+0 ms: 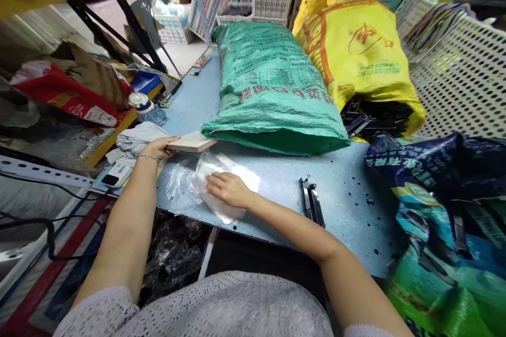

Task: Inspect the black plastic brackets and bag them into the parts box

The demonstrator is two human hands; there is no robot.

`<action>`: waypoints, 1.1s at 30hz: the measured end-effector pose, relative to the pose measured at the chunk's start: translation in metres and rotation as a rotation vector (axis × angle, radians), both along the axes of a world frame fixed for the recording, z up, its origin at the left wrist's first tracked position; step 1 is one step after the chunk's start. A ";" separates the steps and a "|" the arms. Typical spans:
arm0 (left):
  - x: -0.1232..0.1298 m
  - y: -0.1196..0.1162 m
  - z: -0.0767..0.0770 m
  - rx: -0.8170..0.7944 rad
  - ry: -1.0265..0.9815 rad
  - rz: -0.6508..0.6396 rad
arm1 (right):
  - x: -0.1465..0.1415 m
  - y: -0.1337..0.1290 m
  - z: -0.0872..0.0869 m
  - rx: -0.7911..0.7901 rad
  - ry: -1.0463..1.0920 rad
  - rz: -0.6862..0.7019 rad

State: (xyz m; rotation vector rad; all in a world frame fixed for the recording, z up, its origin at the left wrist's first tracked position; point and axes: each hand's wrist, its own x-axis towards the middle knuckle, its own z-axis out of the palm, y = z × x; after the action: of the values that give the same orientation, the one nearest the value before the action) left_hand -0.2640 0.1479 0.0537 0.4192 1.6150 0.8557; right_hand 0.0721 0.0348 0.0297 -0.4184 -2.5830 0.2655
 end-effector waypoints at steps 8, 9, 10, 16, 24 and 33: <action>-0.002 -0.007 -0.015 0.032 -0.032 -0.050 | 0.011 0.007 -0.044 0.043 -0.268 0.187; -0.002 -0.008 -0.017 0.045 -0.027 -0.058 | 0.011 0.015 -0.038 0.010 -0.289 0.177; -0.001 -0.009 -0.018 0.058 -0.020 -0.067 | 0.010 0.023 -0.031 -0.024 -0.312 0.163; 0.003 -0.017 -0.022 0.137 0.073 -0.147 | 0.000 0.058 -0.011 -0.205 -0.472 0.189; 0.012 -0.034 -0.037 0.248 0.444 -0.217 | 0.008 0.027 -0.026 -0.025 -0.284 -0.019; 0.085 -0.097 0.000 0.462 1.177 -0.343 | 0.101 0.025 -0.009 -0.377 -0.131 -0.130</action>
State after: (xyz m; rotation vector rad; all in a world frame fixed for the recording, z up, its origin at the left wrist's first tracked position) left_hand -0.1792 0.0508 0.0533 1.7112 2.2539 0.7285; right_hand 0.1735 0.0603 0.0204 -0.7568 -2.6170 0.7044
